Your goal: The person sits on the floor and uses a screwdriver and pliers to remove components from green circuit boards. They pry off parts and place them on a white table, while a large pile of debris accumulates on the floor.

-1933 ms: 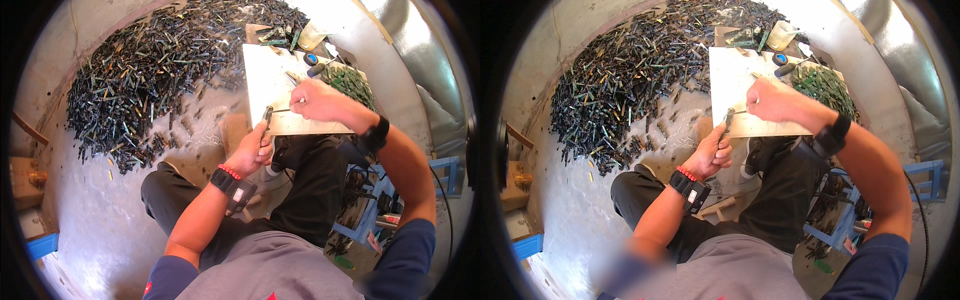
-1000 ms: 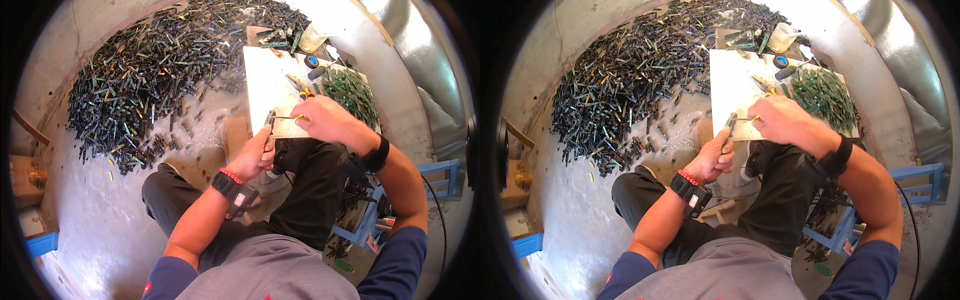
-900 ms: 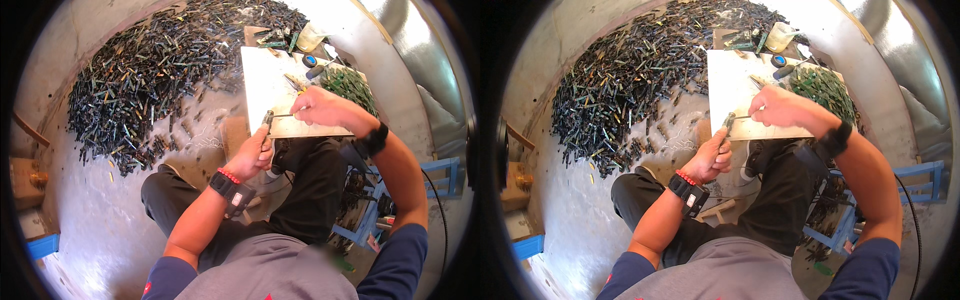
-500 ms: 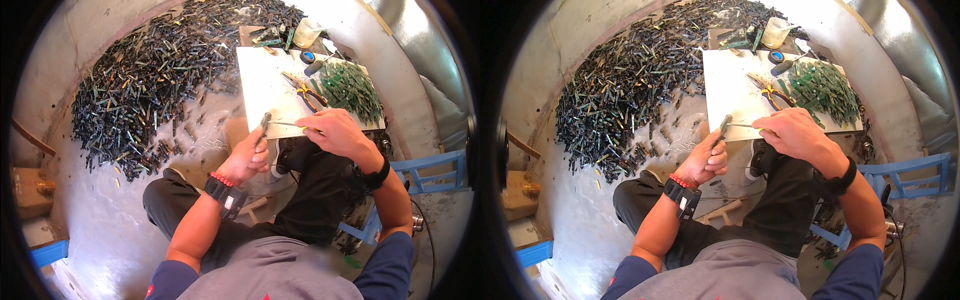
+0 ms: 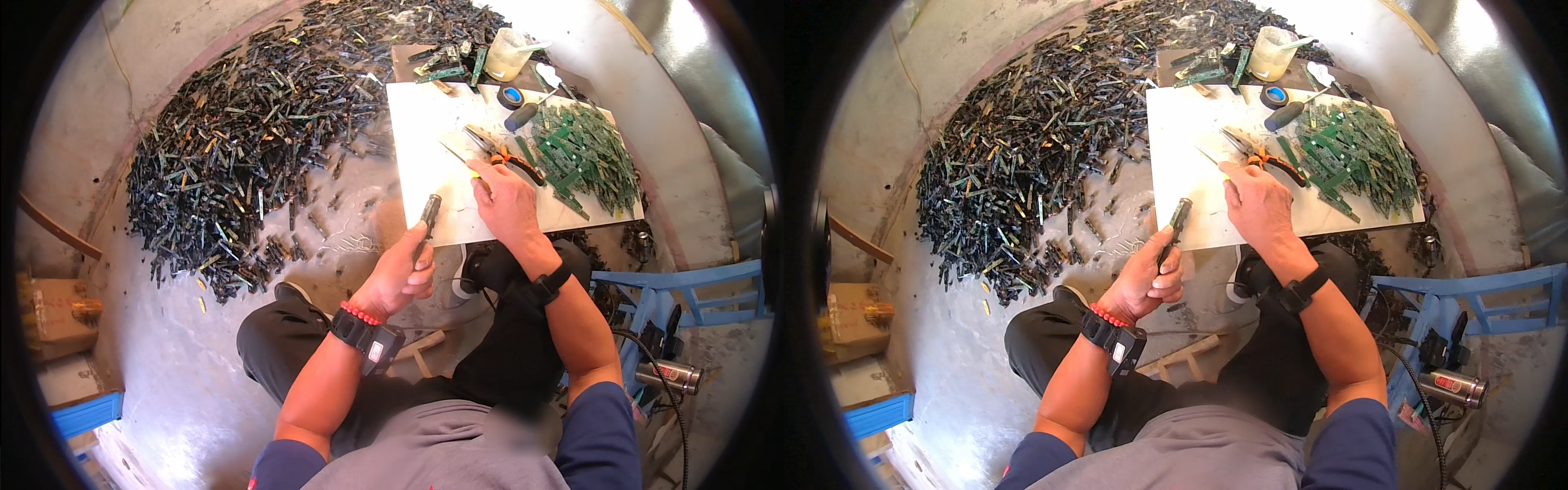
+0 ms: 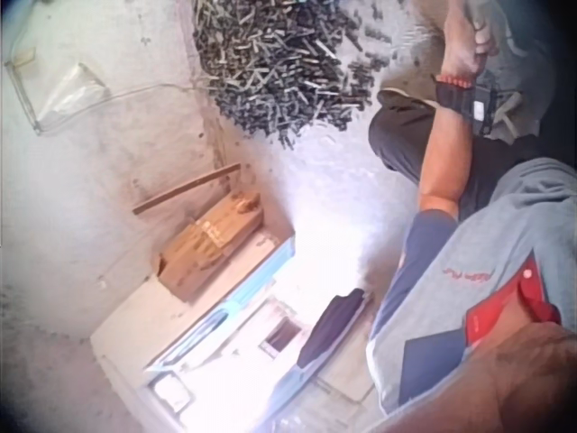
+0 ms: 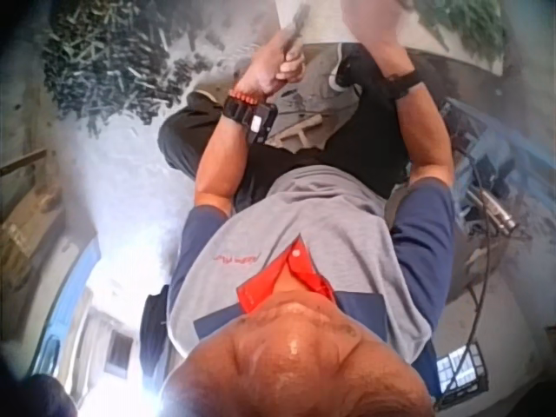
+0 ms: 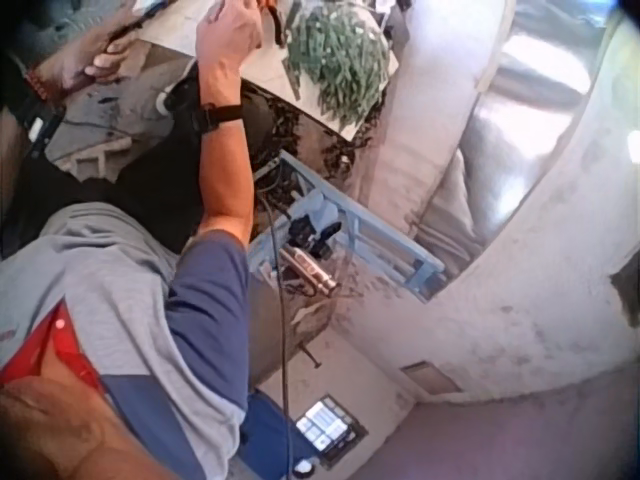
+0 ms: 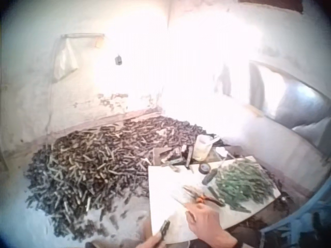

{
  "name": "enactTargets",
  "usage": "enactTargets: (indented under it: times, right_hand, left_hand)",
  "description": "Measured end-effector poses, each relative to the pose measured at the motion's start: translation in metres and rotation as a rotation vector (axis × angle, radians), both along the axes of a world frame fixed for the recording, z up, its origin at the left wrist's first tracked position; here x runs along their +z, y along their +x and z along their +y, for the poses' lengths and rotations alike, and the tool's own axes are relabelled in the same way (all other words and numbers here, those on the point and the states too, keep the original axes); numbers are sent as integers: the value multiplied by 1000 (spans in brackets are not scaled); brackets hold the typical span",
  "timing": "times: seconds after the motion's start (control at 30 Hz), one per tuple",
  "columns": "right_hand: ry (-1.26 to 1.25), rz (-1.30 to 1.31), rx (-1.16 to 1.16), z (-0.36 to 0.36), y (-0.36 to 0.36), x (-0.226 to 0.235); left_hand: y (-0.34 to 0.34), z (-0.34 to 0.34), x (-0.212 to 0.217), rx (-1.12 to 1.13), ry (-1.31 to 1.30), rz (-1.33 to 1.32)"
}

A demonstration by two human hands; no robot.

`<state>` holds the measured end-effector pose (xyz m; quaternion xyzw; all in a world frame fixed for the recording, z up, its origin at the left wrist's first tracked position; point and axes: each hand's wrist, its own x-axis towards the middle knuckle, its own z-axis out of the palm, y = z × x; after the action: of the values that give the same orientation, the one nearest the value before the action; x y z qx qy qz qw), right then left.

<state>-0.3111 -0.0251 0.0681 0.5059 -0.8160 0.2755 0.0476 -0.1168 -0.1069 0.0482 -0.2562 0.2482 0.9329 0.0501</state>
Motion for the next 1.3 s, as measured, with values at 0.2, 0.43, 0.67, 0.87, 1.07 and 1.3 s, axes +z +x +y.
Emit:
enactTargets:
  times: [0.2,0.43,0.67,0.87,1.07,1.3]
  right_hand:
    - [-125,53,282,-16,13,16]
    - [39,-133,634,-18,34,20]
    - [98,-252,665,-18,26,18]
    - [42,-428,620,-14,21,13]
    - [68,-512,623,-15,16,18]
    - [80,-545,615,-13,13,21]
  left_hand:
    - [0,-3,-1,1,2,-2]
    - [-2,-3,3,-9,-35,-103]
    - [10,-12,-6,80,98,-51]
    - [14,-14,-7,60,137,9]
    - [14,-15,1,24,87,56]
    - [13,-15,7,39,46,54]
